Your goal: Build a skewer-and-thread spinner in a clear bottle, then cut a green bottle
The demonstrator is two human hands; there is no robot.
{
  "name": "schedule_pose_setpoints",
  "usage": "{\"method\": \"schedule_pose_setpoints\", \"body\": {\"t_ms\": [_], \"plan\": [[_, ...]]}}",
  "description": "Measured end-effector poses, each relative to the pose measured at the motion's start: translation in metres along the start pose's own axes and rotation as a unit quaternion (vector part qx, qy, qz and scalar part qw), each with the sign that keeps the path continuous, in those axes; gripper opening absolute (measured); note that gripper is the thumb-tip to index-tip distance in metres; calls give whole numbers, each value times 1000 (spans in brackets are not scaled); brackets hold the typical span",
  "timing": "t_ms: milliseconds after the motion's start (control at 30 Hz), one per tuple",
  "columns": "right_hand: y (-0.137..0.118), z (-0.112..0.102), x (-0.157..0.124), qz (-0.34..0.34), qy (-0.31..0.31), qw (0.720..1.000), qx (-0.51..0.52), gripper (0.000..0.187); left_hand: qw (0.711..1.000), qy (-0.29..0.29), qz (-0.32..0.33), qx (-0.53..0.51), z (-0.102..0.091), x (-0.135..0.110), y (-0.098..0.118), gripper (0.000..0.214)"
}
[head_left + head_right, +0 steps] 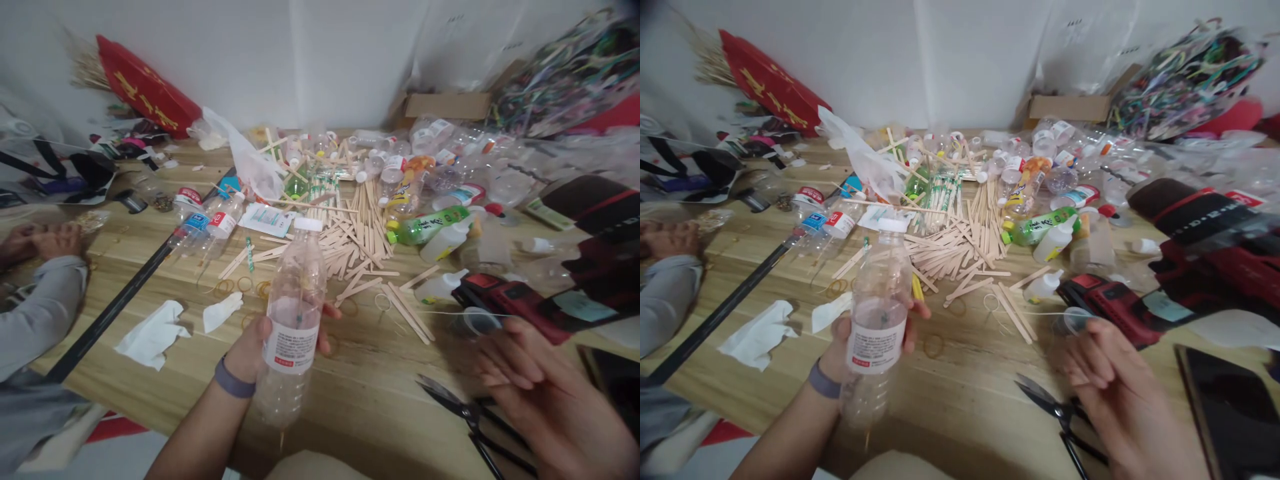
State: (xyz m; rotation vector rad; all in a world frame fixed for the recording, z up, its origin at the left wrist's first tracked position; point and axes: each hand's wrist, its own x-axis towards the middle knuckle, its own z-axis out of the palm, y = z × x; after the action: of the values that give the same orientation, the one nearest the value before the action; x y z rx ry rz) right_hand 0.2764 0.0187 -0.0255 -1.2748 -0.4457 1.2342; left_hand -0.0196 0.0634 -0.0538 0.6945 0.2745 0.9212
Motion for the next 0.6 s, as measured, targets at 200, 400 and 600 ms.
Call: {"method": "schedule_pose_setpoints", "body": {"t_ms": [200,400,600], "plan": [[27,-3,8,15,-21,984,-177,50,1000,-3,27,10,-3,3,10,63],[41,-14,16,-22,-101,933,-345,57,997,30,50,-45,-4,2,9,64],[39,-10,14,-88,-122,887,-436,46,986,146,63,-44,1,0,6,62]]}}
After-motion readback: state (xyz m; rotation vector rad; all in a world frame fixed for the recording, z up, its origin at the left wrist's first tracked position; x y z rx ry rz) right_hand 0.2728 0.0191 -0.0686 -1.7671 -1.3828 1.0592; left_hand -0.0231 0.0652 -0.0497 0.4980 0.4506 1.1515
